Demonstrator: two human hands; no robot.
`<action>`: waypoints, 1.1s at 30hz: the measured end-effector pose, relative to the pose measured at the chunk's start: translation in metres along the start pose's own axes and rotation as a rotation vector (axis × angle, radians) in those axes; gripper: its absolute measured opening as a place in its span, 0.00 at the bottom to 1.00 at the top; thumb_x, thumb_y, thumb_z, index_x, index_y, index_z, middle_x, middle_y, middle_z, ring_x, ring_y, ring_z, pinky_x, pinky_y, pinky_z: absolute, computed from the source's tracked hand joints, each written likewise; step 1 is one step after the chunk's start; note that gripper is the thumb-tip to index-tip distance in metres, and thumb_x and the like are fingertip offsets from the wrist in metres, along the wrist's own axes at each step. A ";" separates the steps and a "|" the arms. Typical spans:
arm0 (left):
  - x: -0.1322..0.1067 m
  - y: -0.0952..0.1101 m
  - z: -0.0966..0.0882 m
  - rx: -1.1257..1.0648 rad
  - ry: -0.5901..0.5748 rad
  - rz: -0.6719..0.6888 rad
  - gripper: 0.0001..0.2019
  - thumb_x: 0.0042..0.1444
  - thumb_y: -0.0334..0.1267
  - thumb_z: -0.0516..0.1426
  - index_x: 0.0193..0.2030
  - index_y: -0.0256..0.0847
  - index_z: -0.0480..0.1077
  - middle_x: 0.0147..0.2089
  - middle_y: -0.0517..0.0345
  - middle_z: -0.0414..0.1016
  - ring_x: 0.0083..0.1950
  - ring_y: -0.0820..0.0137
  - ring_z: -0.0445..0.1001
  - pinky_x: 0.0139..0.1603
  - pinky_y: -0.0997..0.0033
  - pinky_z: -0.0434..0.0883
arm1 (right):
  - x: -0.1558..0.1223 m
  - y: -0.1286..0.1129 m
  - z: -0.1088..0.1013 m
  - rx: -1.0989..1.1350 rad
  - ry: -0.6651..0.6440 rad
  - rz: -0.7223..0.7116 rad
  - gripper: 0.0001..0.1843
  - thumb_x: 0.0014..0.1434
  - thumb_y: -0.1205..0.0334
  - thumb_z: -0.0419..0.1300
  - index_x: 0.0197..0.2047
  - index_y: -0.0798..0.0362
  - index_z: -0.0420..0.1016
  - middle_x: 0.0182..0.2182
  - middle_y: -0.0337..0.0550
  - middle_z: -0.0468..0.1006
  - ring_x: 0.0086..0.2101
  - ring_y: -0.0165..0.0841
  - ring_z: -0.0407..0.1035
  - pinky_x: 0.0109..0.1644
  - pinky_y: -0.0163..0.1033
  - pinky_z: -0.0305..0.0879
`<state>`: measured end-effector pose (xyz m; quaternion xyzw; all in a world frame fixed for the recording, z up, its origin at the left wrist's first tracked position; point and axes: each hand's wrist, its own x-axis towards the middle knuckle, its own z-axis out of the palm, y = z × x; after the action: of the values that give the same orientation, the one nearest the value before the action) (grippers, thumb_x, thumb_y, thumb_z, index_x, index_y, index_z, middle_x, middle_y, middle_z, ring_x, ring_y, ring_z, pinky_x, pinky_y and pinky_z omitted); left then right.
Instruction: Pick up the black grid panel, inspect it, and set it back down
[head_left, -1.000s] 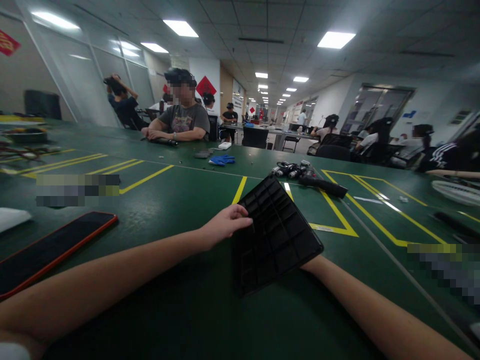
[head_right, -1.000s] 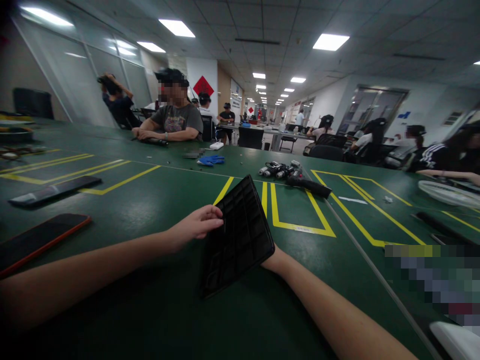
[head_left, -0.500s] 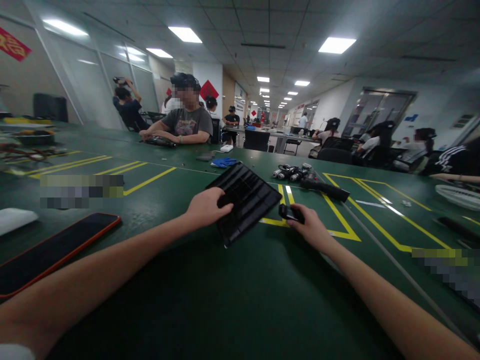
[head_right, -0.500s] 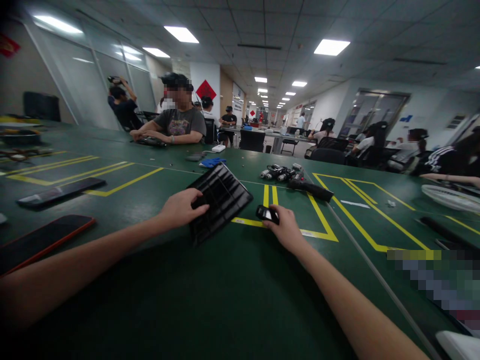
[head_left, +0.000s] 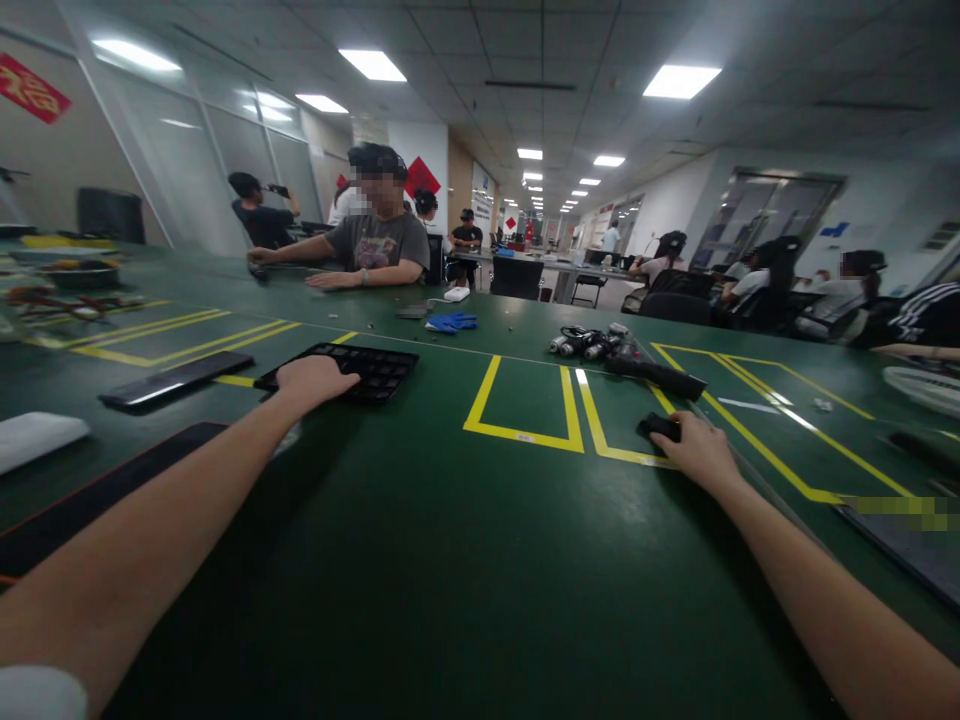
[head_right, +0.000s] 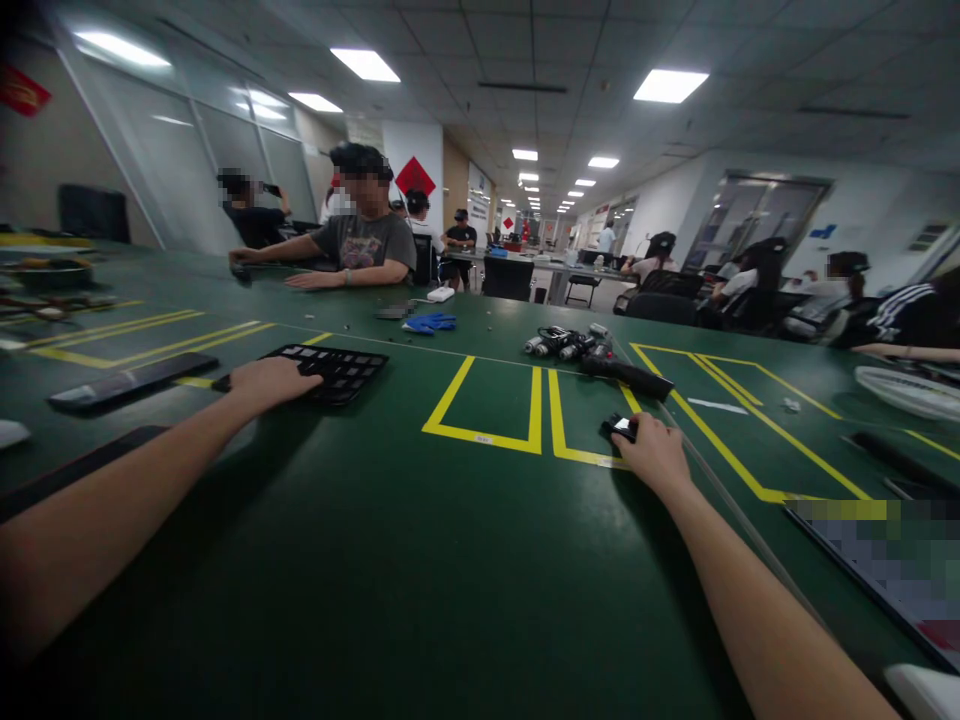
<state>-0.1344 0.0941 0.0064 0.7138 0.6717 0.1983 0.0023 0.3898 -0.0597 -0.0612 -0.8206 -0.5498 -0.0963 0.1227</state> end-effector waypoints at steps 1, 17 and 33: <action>-0.001 0.004 0.000 0.023 0.033 -0.018 0.13 0.48 0.40 0.55 0.23 0.29 0.66 0.28 0.43 0.70 0.49 0.44 0.66 0.44 0.46 0.62 | -0.001 -0.003 -0.001 -0.025 0.033 0.003 0.25 0.54 0.51 0.51 0.48 0.61 0.65 0.46 0.58 0.70 0.48 0.48 0.63 0.52 0.49 0.55; -0.087 0.136 0.063 -0.044 -0.256 0.748 0.20 0.59 0.29 0.43 0.56 0.31 0.63 0.60 0.45 0.63 0.62 0.64 0.59 0.61 0.62 0.57 | -0.090 -0.146 -0.035 0.369 -0.253 -0.708 0.26 0.61 0.50 0.43 0.57 0.54 0.62 0.56 0.49 0.64 0.56 0.41 0.56 0.60 0.50 0.52; -0.120 0.149 0.045 0.035 0.006 0.970 0.17 0.59 0.36 0.47 0.51 0.33 0.67 0.56 0.44 0.66 0.57 0.61 0.64 0.57 0.57 0.61 | -0.007 -0.004 -0.001 -0.161 0.021 -0.114 0.23 0.60 0.55 0.45 0.51 0.61 0.65 0.44 0.59 0.72 0.46 0.45 0.63 0.49 0.46 0.57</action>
<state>0.0184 -0.0236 -0.0282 0.9440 0.2648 0.1673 -0.1040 0.3828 -0.0648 -0.0621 -0.7942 -0.5847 -0.1555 0.0565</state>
